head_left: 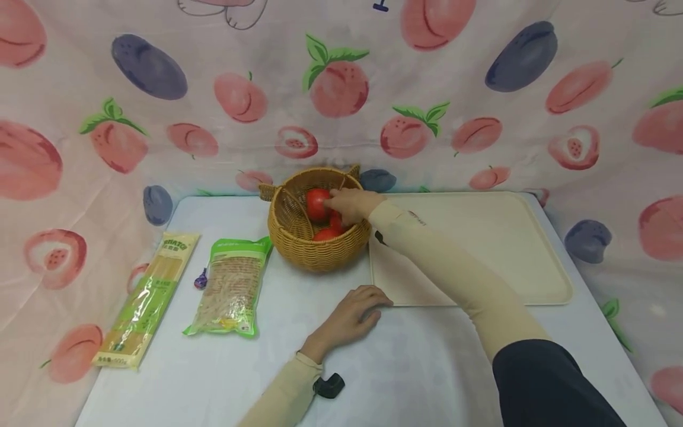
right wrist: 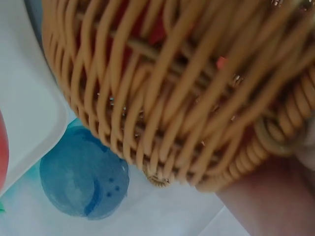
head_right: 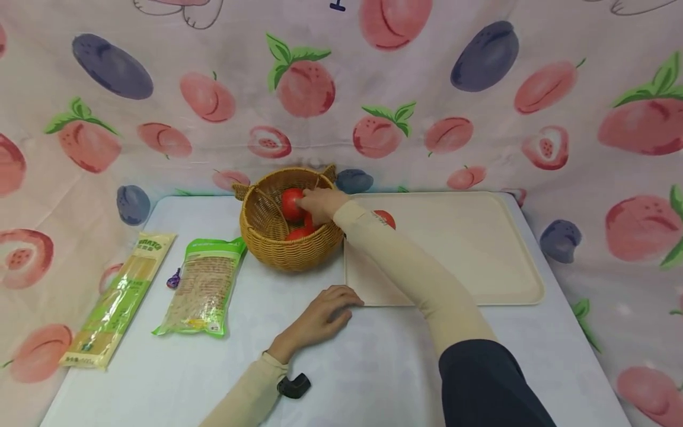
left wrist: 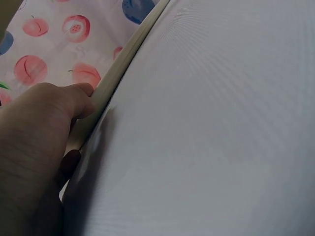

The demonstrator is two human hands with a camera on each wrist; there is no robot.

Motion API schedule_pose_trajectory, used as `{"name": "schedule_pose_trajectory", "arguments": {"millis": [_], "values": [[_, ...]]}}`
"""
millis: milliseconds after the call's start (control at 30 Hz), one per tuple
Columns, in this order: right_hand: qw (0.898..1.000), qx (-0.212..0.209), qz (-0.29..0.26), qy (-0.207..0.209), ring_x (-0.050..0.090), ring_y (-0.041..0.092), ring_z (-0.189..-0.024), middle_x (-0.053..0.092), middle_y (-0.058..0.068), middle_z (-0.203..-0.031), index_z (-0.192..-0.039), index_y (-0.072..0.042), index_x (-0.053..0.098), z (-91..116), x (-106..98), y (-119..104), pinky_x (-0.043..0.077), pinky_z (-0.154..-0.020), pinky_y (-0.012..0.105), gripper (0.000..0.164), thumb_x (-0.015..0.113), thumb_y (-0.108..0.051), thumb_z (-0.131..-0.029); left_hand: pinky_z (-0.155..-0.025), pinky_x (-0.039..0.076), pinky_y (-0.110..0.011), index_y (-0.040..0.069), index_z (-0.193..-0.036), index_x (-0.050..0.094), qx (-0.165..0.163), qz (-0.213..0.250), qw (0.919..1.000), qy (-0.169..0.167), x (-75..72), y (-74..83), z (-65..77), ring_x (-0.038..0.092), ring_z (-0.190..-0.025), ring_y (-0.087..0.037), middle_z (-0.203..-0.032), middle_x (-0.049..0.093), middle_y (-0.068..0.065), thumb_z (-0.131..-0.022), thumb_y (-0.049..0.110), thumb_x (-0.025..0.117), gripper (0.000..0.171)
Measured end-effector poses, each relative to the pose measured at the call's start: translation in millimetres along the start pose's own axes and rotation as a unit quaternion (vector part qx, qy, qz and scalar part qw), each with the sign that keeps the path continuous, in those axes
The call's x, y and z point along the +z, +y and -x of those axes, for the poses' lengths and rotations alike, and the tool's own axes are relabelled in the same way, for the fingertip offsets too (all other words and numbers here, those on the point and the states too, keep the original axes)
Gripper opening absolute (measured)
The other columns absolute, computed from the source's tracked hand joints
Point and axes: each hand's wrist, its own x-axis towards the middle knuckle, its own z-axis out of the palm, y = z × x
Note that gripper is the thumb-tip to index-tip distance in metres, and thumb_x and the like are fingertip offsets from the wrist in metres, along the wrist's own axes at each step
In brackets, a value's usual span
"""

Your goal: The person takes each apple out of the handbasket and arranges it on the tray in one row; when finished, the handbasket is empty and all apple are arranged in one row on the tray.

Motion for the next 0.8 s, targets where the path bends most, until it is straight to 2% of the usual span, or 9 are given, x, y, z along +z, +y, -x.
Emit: {"name": "schedule_pose_trajectory", "arguments": {"millis": [200,300,567,800], "values": [[1.0,0.012,-0.002,-0.028,0.027,0.035,-0.141,0.015,0.013,-0.158,-0.149,-0.027,0.029,-4.7,1.8,-2.2,0.03,-0.113,0.048,0.065,0.058,-0.017,-0.091,-0.102,0.039,-0.029,0.024,-0.12,0.06,-0.002,0.002,1.0,-0.003,-0.1,-1.1,0.5,0.045,-0.122,-0.005,-0.12,0.057,0.012,-0.095,0.016,0.053,0.027],[0.999,0.021,0.002,-0.037,0.028,0.036,-0.14,0.013,0.012,-0.158,-0.149,-0.029,0.027,-4.4,1.9,-5.0,0.032,-0.111,0.048,0.067,0.058,-0.019,-0.09,-0.102,0.039,-0.029,0.024,-0.12,0.06,-0.004,-0.003,1.0,-0.006,-0.6,-1.9,1.1,0.045,-0.122,-0.004,-0.12,0.056,0.012,-0.095,0.017,0.052,0.027],[0.998,0.037,0.043,-0.041,0.033,0.035,-0.138,0.013,0.009,-0.159,-0.151,-0.032,0.018,-0.6,5.4,-6.2,0.038,-0.107,0.047,0.069,0.053,-0.023,-0.093,-0.103,0.039,-0.029,0.024,-0.12,0.06,0.005,-0.007,0.9999,-0.005,0.7,-1.1,-0.8,0.044,-0.123,-0.004,-0.121,0.056,0.013,-0.095,0.016,0.053,0.027],[0.998,0.028,0.048,-0.033,0.035,0.034,-0.137,0.018,0.008,-0.158,-0.15,-0.031,0.021,-5.6,5.6,-5.6,0.037,-0.107,0.048,0.069,0.055,-0.024,-0.091,-0.102,0.039,-0.029,0.025,-0.119,0.06,0.0,-0.009,1.0,-0.003,-0.8,-1.6,-0.7,0.044,-0.123,-0.005,-0.121,0.056,0.012,-0.095,0.016,0.053,0.027]]}}
